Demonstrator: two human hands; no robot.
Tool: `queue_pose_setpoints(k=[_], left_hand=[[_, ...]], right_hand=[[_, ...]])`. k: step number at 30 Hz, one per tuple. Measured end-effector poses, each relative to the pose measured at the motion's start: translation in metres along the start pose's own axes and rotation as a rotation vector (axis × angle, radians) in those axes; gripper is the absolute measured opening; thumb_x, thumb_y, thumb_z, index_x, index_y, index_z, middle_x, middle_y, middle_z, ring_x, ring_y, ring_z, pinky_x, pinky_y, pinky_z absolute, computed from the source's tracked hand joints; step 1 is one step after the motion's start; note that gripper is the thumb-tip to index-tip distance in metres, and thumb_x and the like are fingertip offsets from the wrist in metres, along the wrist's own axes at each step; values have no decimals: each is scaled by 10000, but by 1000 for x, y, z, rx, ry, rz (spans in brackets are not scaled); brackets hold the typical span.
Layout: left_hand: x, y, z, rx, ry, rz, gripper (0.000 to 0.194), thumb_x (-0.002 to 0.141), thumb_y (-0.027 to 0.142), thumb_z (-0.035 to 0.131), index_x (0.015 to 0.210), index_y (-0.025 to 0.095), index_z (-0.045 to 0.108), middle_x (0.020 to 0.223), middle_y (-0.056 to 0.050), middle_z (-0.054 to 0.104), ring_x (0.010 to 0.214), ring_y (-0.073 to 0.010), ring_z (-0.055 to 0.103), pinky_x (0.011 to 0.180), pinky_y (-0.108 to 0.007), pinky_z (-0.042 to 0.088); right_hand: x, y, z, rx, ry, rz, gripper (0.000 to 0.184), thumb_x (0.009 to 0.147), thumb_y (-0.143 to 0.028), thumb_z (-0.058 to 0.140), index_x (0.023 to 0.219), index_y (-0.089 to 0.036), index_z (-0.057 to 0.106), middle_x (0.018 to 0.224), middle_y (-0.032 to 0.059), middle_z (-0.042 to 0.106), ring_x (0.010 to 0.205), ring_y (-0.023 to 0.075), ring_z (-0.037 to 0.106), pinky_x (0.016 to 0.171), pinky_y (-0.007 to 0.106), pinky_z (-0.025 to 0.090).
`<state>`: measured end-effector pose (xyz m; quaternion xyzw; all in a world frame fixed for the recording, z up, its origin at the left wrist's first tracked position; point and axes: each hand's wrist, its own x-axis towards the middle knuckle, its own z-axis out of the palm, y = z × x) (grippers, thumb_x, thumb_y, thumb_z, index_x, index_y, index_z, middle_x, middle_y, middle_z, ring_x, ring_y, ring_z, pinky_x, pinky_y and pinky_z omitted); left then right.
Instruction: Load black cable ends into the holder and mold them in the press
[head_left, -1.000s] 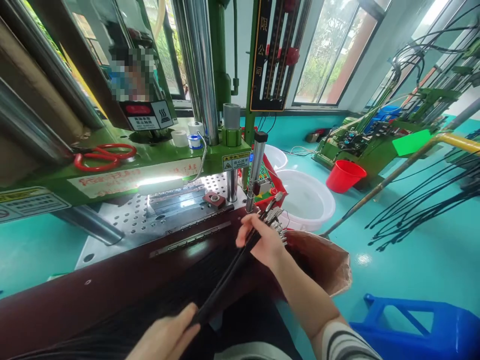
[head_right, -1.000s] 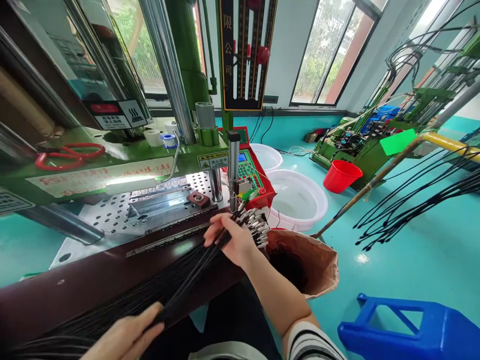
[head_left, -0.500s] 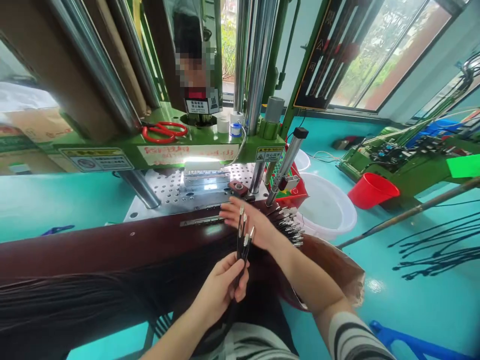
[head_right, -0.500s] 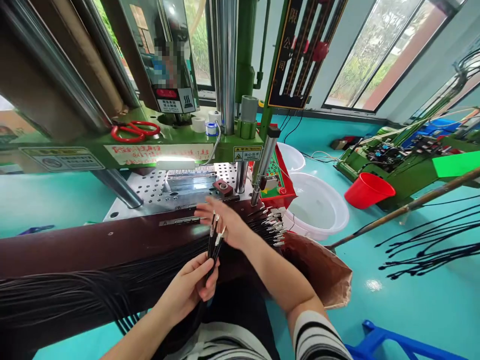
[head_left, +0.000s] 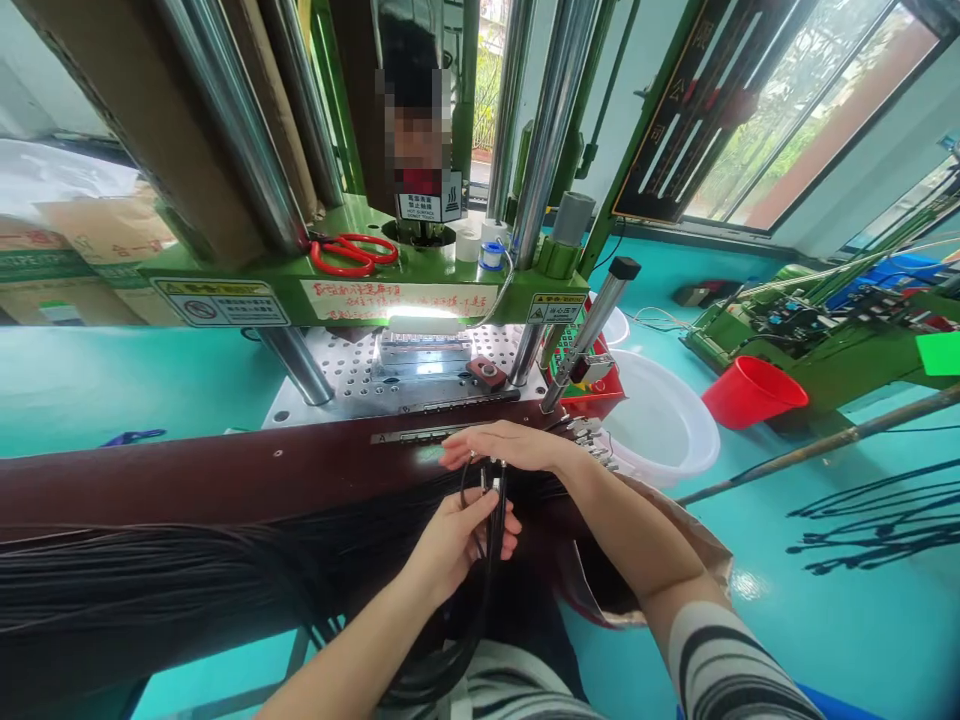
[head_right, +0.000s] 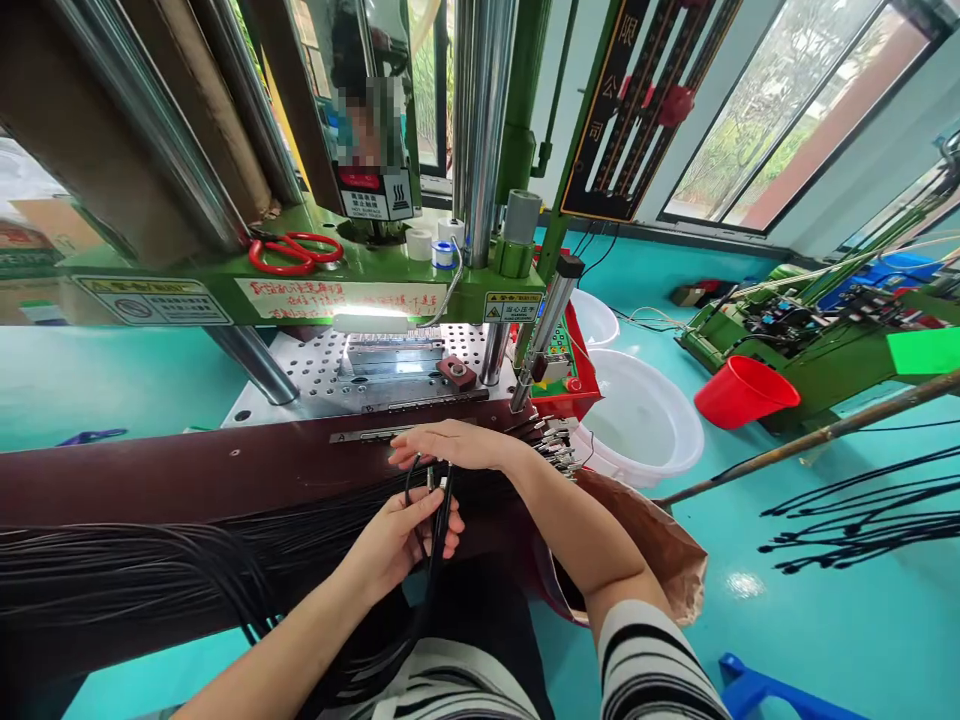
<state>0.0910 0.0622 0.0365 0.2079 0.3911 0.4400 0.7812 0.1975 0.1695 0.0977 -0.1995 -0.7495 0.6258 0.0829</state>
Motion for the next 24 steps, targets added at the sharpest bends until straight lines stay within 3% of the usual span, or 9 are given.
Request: queue_pose_setpoints(k=[3,7,11,14,17,21,24], left_hand=[[6,1,-1,-81,38,55,255,718,346,636,790,114,556,690,-80,668,573,-161,622,603,-315,503],[5,4,2,-49,-133,8,266,745,382,600,791,132,522,687,-87,667,557,-178,626,591,-332,496],[5,0,2,-10,-32,57,256,739,379,605,756,138,519,556,2,576,436,-101,521,463,-247,428],[8,-3,2,-24,4,101,252,737,363,611,753,121,544,515,33,505,397,-56,428,416,-203,329],[8,0,6,-33,-14,197,231,732,328,621,771,105,575,564,25,503,438,-41,400,440,-202,300],[9,5,15,44,-36,281,189,718,287,633,758,107,588,676,-18,557,538,-66,446,496,-214,334],[12,2,22,109,-36,300,220,741,336,600,737,117,572,620,-10,544,524,-75,444,490,-218,335]], right_hand=[[0,-1,0,-123,-22,-13,416,869,-435,374,1053,-137,599,1001,81,651,936,168,591,830,300,432],[3,0,2,-211,183,68,287,855,-318,415,897,-140,636,752,31,656,692,133,602,645,250,465],[0,6,3,-294,332,134,240,819,-290,472,687,-146,613,547,-17,546,523,96,512,493,205,397],[-7,11,3,-149,410,93,174,792,-302,530,886,-167,588,565,-44,531,520,90,508,493,204,408],[-19,18,4,103,460,79,392,712,-277,635,1064,-200,483,630,-64,553,499,86,523,478,212,434],[-36,25,6,162,521,137,249,634,-266,695,807,-148,559,574,-55,541,420,62,470,419,201,392],[-47,28,6,172,556,161,192,598,-256,713,624,-132,569,520,-34,545,439,74,480,446,217,389]])
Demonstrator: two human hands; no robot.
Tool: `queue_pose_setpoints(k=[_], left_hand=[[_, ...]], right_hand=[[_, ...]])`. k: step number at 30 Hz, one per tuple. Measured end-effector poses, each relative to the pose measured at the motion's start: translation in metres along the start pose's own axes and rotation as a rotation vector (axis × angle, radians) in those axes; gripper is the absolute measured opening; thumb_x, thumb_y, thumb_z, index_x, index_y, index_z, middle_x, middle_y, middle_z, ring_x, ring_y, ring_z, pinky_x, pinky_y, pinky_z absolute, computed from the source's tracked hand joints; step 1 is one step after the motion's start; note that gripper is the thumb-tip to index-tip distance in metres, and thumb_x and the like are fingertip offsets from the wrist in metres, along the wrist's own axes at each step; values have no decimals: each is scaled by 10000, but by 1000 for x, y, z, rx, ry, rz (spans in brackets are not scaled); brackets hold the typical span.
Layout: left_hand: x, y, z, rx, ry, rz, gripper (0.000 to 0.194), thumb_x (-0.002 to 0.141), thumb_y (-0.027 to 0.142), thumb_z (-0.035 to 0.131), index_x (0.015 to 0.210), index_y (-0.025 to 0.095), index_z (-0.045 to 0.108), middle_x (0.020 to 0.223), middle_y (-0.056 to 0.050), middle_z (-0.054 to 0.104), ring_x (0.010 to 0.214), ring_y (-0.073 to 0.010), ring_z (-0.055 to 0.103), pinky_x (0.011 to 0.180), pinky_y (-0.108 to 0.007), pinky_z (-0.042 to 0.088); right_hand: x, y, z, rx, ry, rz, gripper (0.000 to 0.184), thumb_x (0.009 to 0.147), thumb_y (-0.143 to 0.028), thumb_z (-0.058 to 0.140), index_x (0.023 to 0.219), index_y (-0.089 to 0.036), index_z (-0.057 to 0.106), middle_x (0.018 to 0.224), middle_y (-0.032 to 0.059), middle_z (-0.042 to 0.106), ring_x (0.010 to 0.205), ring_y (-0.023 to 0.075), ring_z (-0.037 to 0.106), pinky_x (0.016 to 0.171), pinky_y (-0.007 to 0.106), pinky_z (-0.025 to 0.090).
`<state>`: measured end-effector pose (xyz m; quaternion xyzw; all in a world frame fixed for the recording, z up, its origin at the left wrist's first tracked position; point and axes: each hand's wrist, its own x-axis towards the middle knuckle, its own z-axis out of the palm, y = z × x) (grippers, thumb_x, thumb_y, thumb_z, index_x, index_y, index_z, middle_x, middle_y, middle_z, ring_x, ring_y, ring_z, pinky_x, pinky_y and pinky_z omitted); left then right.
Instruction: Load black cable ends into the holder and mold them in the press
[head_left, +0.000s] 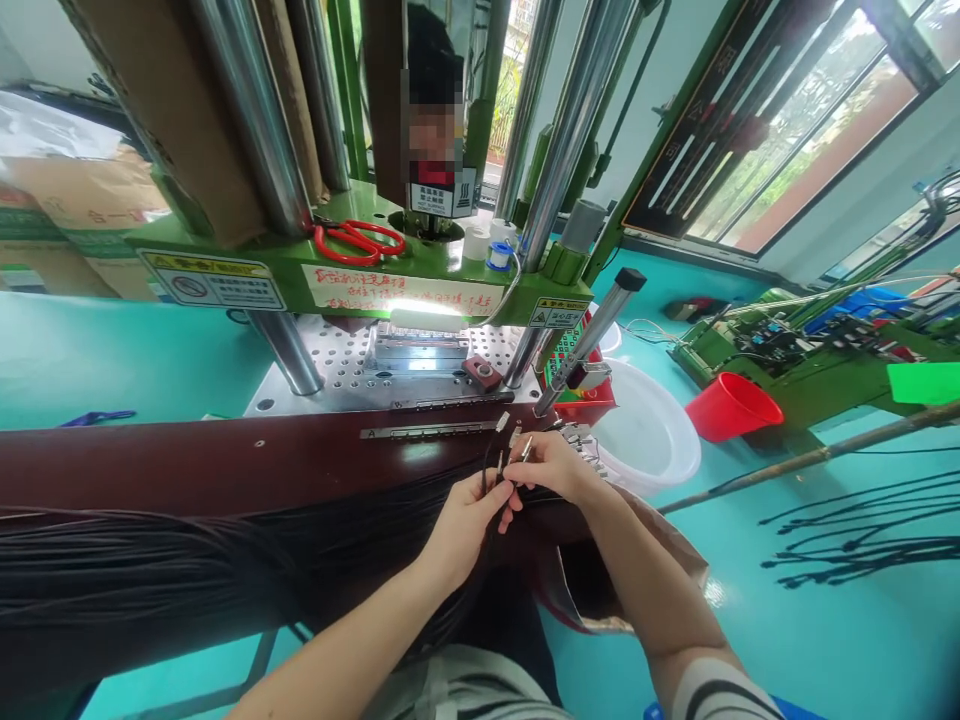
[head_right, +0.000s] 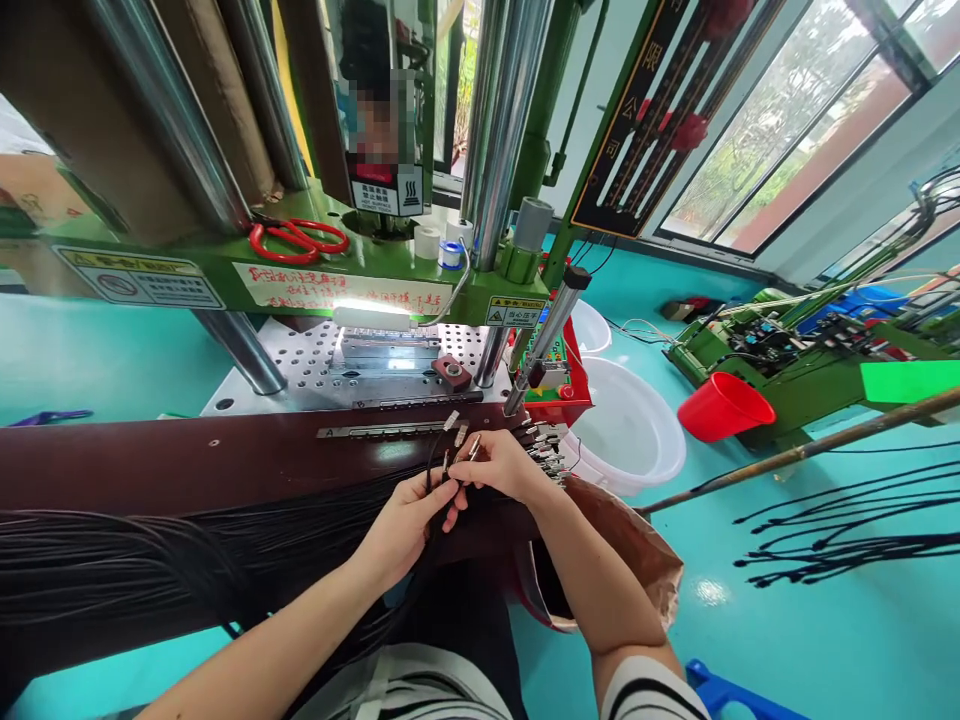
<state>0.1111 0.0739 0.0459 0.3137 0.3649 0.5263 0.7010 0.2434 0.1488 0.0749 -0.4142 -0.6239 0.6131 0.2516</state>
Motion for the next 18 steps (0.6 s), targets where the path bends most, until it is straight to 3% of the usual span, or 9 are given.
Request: queue_pose_setpoints(k=[5,8,12,14,18], left_hand=[[1,-11,5,74,-17,-47,315,789,450,503,810,138,538,447,71,402,366,-44,307,402,-202,227],[0,-14,2,132,-24,-52,340,798,468,478,807,134,535,440,71,401,363,-44,310,401,-201,225],[-3,-15,-4,182,-49,-80,344,792,468,482,790,128,540,434,76,381,363,-41,305,399,-200,227],[-4,-16,-5,190,-47,-97,349,786,470,487,789,126,543,417,87,346,348,-36,271,387,-198,199],[-5,-16,-3,176,-2,-76,354,762,477,518,782,124,542,408,94,324,338,-28,237,378,-195,155]], right_hand=[[-5,6,-3,277,146,-56,154,565,-164,689,501,-149,550,509,-31,541,477,86,485,486,230,377],[-5,9,1,427,257,-113,157,567,-141,667,479,-155,538,522,-26,543,518,92,486,512,228,370],[-7,10,2,441,330,-184,143,630,-174,655,532,-160,552,560,-13,575,538,103,507,546,240,385],[-10,8,-2,412,191,-198,62,639,-180,659,664,-162,604,669,7,613,626,123,552,612,256,410],[-11,8,-4,493,-254,-88,485,565,-281,709,1020,-168,585,897,67,622,793,191,584,624,285,427]])
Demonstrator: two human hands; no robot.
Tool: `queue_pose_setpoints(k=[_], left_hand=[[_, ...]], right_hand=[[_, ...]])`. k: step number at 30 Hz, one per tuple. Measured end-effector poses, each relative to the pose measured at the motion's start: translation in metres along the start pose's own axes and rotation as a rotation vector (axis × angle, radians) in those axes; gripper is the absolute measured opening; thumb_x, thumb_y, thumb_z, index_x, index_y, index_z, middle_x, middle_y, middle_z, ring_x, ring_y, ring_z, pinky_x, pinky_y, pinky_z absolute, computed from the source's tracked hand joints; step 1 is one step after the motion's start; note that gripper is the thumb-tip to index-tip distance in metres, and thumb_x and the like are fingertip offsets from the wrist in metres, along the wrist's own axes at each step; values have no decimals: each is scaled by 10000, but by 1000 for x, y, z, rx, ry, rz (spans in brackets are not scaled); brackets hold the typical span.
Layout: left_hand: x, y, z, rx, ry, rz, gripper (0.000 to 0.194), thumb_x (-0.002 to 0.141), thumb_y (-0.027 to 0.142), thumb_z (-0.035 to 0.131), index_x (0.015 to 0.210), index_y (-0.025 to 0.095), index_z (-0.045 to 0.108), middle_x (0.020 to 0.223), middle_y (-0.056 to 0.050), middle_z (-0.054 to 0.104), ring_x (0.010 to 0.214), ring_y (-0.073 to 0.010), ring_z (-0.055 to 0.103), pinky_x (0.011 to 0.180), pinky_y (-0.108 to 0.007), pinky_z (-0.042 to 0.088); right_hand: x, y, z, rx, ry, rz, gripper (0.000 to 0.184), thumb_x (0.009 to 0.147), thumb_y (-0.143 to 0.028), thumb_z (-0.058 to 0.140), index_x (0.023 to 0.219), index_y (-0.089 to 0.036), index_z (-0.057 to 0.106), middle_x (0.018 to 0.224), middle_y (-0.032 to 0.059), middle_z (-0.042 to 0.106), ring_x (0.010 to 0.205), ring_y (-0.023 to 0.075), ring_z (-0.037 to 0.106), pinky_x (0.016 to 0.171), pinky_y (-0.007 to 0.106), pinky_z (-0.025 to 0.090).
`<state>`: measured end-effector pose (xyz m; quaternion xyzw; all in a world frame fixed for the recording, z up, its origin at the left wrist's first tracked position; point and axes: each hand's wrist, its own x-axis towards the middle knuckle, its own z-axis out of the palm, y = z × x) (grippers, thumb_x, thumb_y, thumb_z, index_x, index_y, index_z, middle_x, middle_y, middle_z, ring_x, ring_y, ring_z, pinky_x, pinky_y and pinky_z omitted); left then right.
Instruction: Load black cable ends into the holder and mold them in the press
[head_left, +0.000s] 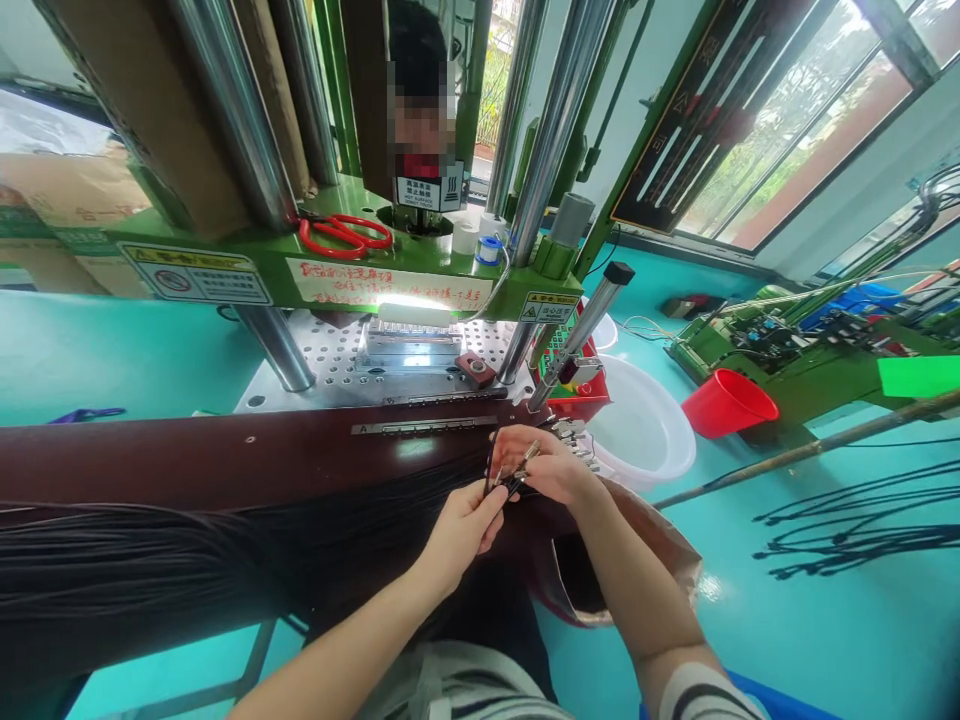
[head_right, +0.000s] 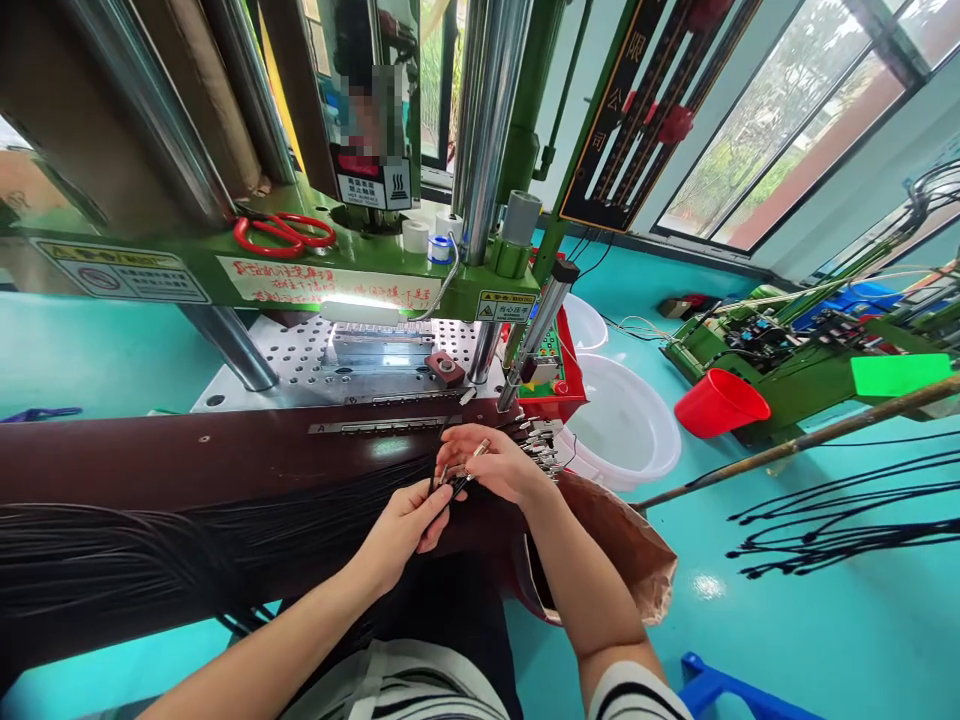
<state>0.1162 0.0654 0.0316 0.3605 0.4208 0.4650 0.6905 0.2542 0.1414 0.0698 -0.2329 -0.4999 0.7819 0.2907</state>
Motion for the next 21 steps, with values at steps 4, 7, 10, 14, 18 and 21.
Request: queue_pose_setpoints(k=[4,7,10,14,18,21], left_hand=[[2,-1,-1,14,72,25,352,748,486,530,702,139,506,409,86,344,334,-28,252,367,-190,163],[2,-3,-3,129,80,60,357,772,483,499,681,138,515,423,64,394,335,-41,318,365,-191,210],[1,-4,-6,165,51,68,356,782,484,482,700,140,527,445,53,432,352,-54,369,378,-190,258],[-1,-8,-11,182,-11,29,354,793,479,468,767,135,543,423,66,412,344,-53,342,373,-183,245],[-2,-17,-11,89,-22,12,353,793,488,470,792,139,528,424,83,370,333,-43,291,365,-183,214],[-2,-18,-10,43,51,64,330,795,482,472,752,155,492,426,85,369,333,-39,288,368,-182,217]], right_hand=[[4,13,11,-55,108,31,335,519,-262,721,819,-134,645,763,37,616,640,121,532,522,216,380],[9,25,21,-113,339,-12,91,572,-184,679,610,-137,610,593,-7,557,498,78,451,427,191,319],[12,32,25,-19,471,-73,127,564,-165,683,554,-150,557,549,-23,519,451,75,413,366,188,288],[15,35,24,199,630,-204,175,573,-135,689,532,-161,521,523,-45,484,478,79,448,428,202,388],[14,38,22,297,625,-230,137,628,-153,687,585,-163,557,540,-48,500,510,76,488,553,233,462],[9,44,24,245,476,-100,212,621,-197,715,810,-162,627,674,-7,594,566,96,546,488,206,442]])
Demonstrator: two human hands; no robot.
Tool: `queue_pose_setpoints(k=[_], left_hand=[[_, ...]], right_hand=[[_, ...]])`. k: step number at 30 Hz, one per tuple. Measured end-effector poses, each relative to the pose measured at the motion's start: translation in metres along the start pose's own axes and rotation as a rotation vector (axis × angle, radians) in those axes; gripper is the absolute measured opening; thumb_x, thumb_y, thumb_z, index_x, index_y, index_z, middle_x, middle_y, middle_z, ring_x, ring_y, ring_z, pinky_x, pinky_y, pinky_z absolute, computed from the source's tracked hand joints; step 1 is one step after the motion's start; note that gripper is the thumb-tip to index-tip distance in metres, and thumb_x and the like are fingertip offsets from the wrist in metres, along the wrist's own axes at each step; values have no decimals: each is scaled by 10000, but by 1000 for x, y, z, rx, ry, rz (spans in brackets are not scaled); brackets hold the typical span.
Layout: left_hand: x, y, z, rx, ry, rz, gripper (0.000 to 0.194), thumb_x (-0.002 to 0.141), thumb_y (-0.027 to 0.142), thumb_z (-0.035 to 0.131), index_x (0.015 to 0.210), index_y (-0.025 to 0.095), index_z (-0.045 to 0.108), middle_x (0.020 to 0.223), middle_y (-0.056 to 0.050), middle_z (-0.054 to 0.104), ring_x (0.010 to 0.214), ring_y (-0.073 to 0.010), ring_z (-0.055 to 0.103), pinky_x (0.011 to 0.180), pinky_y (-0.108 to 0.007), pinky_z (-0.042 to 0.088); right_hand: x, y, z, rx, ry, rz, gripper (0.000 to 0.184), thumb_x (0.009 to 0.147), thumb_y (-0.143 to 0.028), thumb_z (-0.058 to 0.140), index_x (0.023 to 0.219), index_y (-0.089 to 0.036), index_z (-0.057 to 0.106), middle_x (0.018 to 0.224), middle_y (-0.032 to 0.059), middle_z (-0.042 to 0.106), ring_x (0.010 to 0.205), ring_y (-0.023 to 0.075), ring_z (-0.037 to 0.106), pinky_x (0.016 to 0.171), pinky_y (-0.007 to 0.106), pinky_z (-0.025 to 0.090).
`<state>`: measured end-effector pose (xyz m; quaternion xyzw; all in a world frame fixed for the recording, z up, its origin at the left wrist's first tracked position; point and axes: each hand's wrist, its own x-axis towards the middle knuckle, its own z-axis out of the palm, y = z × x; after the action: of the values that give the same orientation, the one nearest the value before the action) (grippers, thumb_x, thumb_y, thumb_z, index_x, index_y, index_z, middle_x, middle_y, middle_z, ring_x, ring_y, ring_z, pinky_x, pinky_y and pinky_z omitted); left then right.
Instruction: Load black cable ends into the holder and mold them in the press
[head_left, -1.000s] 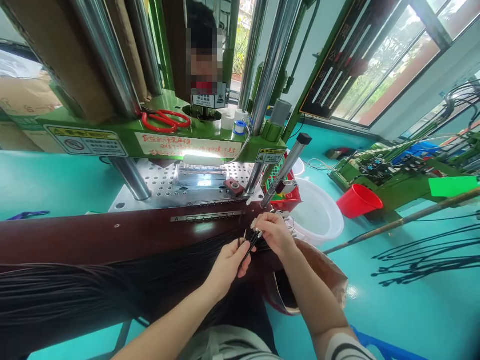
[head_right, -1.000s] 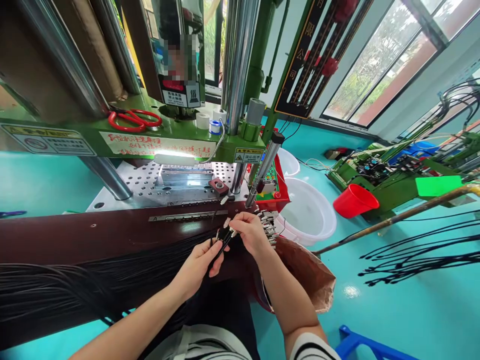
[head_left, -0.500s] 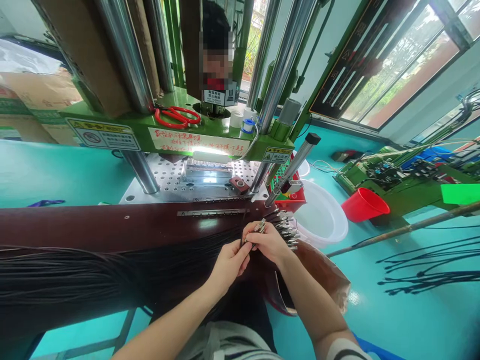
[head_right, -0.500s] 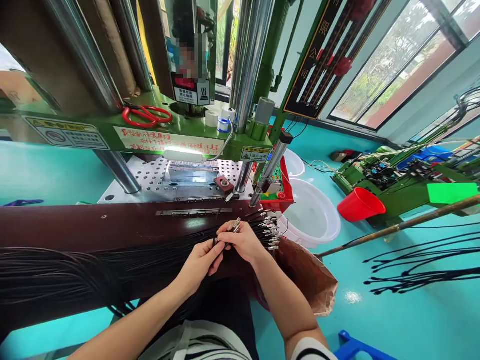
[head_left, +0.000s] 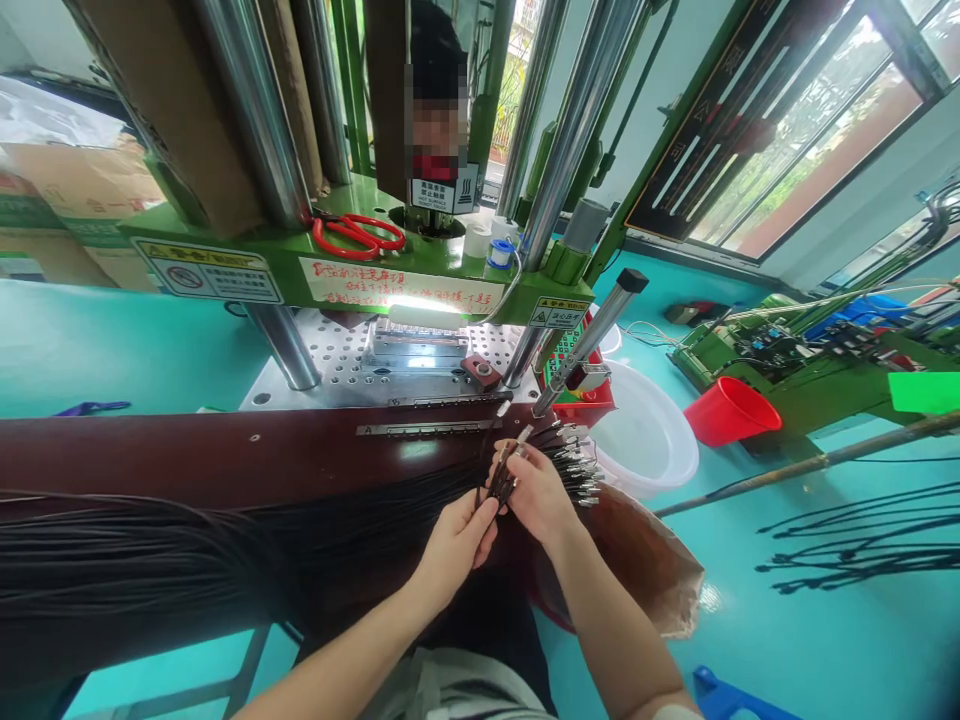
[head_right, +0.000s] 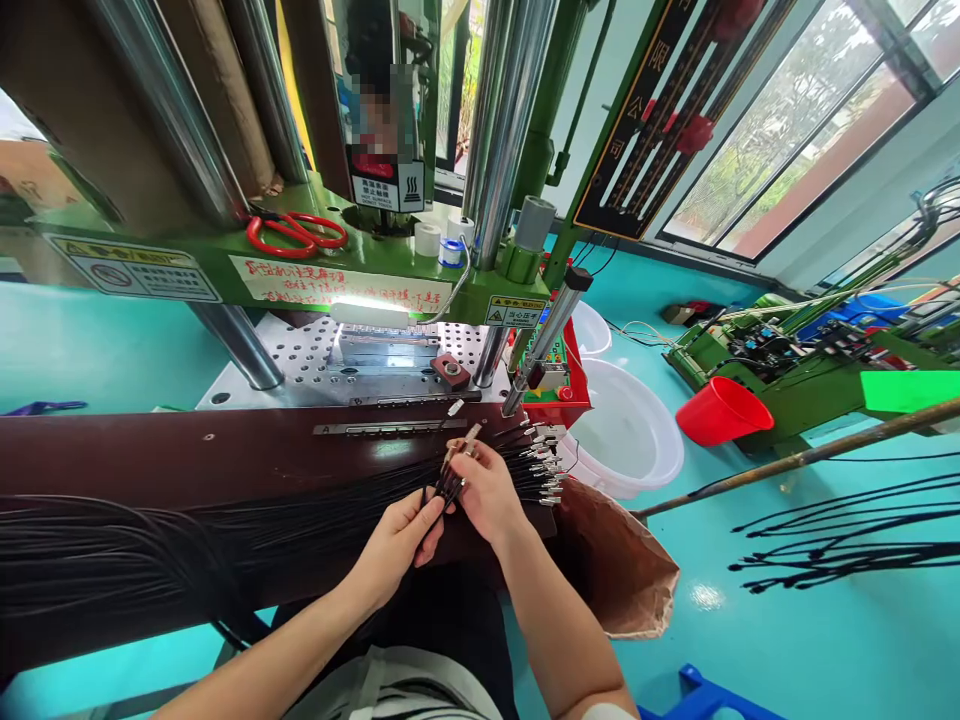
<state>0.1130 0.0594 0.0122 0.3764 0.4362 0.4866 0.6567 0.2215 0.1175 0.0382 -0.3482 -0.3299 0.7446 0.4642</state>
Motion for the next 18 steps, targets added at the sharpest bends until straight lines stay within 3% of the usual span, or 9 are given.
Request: queue_pose_setpoints(k=[3,6,9,11,15,18], left_hand=[[0,4,-1,78,-12,20,353,808,481,445,659,161,458,437,48,439,347,-54,361,388,-194,281],[-4,11,-9,221,-146,25,423,831,496,370,658,137,513,581,-41,571,483,-110,503,487,-235,394],[-13,19,-23,509,-176,100,428,864,457,304,733,139,558,699,-48,599,612,-127,515,585,-246,403],[-21,24,-31,702,-192,86,419,880,428,266,732,158,552,663,-21,575,591,-120,481,582,-244,373],[-35,32,-39,903,-248,36,414,886,394,245,669,176,522,629,-4,528,576,-122,443,599,-263,338],[-38,37,-39,828,-381,51,334,854,394,344,716,173,554,744,-22,553,679,-137,475,673,-274,364]], right_hand=[[-8,8,0,-161,-152,141,332,665,-293,691,949,-139,618,784,46,647,477,98,562,385,193,413],[-14,13,4,-319,-169,134,291,791,-405,549,839,-132,639,871,68,667,345,58,495,312,194,380],[-15,11,9,-389,-100,-75,279,824,-352,530,730,-127,665,866,79,687,645,129,634,618,251,515],[-14,8,11,-328,-94,-141,252,827,-347,534,812,-141,677,847,84,696,829,189,642,813,344,480],[-13,-2,15,-187,-168,-123,253,835,-360,521,930,-163,648,808,73,703,752,217,661,817,443,462],[-17,-9,21,-390,-328,-149,273,860,-325,483,802,-145,679,729,66,694,818,204,644,906,425,411]])
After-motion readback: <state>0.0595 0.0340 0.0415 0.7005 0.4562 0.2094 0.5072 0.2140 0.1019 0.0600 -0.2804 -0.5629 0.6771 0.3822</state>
